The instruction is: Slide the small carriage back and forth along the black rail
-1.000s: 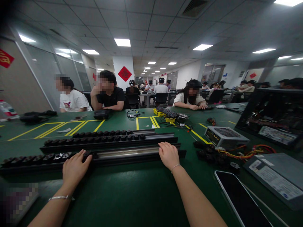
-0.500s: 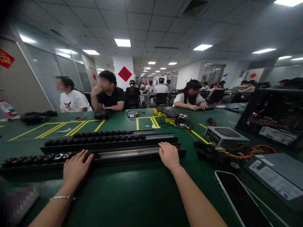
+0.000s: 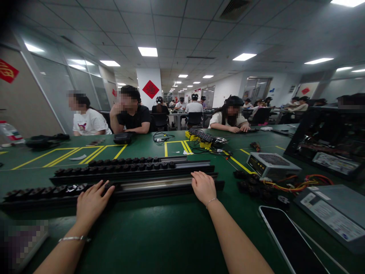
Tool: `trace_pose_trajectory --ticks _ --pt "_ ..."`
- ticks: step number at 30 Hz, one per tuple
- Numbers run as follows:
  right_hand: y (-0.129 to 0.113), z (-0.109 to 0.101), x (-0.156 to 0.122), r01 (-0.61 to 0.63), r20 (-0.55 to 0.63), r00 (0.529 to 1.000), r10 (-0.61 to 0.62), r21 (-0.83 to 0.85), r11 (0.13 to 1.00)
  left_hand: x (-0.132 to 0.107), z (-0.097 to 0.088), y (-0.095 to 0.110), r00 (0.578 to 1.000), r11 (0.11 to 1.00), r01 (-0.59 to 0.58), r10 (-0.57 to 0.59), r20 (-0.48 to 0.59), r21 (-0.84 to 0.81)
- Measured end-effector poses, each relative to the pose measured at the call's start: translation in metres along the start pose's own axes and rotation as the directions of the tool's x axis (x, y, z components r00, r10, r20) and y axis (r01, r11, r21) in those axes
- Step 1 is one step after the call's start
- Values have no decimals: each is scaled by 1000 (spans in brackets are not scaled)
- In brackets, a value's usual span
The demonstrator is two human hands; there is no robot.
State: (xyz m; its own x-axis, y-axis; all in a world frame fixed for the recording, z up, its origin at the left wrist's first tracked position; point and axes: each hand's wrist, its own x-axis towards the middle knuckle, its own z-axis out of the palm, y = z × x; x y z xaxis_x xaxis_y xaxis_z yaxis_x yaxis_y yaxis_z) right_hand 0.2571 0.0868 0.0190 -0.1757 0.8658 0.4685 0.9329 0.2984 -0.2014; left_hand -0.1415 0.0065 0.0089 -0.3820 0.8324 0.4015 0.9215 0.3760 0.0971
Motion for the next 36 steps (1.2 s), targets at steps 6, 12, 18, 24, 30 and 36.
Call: trace_pose_trajectory --ticks 6,12,18,24,30,36 --pt "1 1 0 5 -3 1000 -5 -11 1000 -1 -2 2 1000 1000 -1 1 6 17" --pt "1 1 0 -2 -8 1000 2 -16 1000 -1 -4 3 1000 1000 12 -12 15 2" --pt "2 3 1 11 -7 1000 -11 -2 1000 -3 -7 5 1000 1000 8 -8 12 -1" --pt "2 2 1 10 -5 1000 -10 -13 1000 -3 -8 10 999 999 18 -17 33 -36" --pt "1 1 0 11 -5 1000 -11 -5 1000 -3 -6 9 999 999 18 -17 29 -47" --pt "2 3 1 11 -2 1000 -11 -9 1000 -4 -7 10 1000 999 4 -3 22 -51"
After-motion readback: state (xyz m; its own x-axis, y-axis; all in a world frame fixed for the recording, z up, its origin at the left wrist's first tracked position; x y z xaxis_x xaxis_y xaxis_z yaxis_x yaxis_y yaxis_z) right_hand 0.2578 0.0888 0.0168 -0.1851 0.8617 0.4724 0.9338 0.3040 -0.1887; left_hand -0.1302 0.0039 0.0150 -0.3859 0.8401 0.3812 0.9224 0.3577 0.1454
